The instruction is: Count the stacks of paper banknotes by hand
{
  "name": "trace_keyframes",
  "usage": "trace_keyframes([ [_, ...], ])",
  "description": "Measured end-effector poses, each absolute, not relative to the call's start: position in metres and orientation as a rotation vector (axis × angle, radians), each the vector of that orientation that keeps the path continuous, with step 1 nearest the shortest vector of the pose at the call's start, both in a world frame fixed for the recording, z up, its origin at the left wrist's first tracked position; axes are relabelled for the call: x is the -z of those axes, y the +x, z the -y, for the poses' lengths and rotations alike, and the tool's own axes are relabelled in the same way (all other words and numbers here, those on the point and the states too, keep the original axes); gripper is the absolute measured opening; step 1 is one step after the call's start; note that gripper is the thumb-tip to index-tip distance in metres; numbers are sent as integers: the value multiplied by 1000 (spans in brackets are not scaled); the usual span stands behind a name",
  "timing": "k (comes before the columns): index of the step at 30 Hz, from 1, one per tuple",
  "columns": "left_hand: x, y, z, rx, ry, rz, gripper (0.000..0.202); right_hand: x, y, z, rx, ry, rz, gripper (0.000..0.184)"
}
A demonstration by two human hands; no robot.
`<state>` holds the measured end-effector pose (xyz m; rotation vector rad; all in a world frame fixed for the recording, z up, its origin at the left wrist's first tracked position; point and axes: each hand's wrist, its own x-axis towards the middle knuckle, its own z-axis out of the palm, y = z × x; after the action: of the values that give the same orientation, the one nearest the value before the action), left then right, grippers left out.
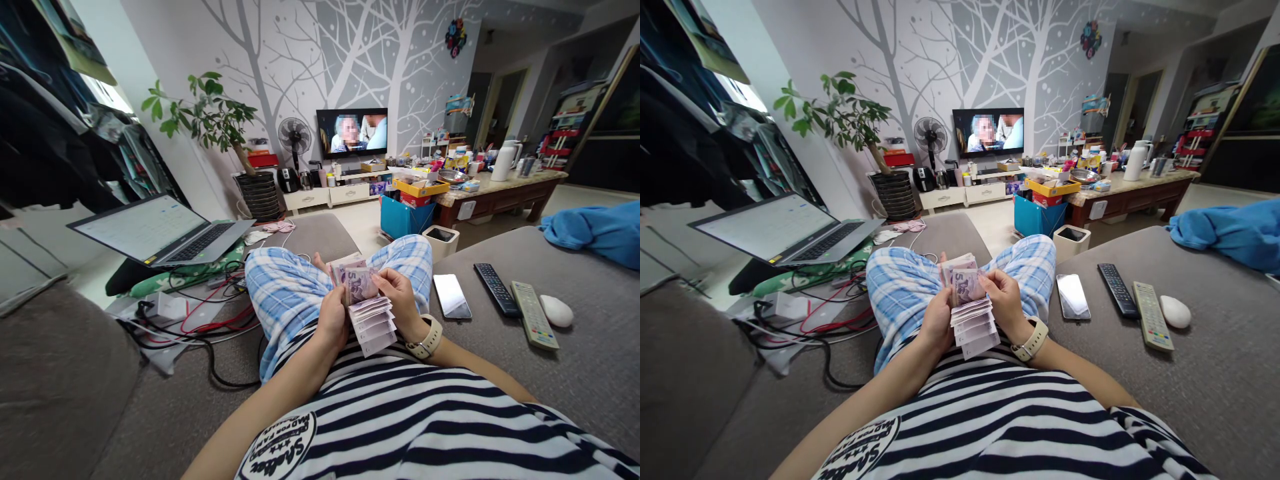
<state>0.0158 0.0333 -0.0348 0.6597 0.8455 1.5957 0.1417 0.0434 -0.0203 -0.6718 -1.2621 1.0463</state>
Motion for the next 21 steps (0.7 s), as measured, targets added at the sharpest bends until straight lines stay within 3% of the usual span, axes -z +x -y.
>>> trace_keyframes([
  [21, 27, 17, -28, -1591, 691, -881, 20, 18, 142, -43, -1026, -666, 1248, 23],
])
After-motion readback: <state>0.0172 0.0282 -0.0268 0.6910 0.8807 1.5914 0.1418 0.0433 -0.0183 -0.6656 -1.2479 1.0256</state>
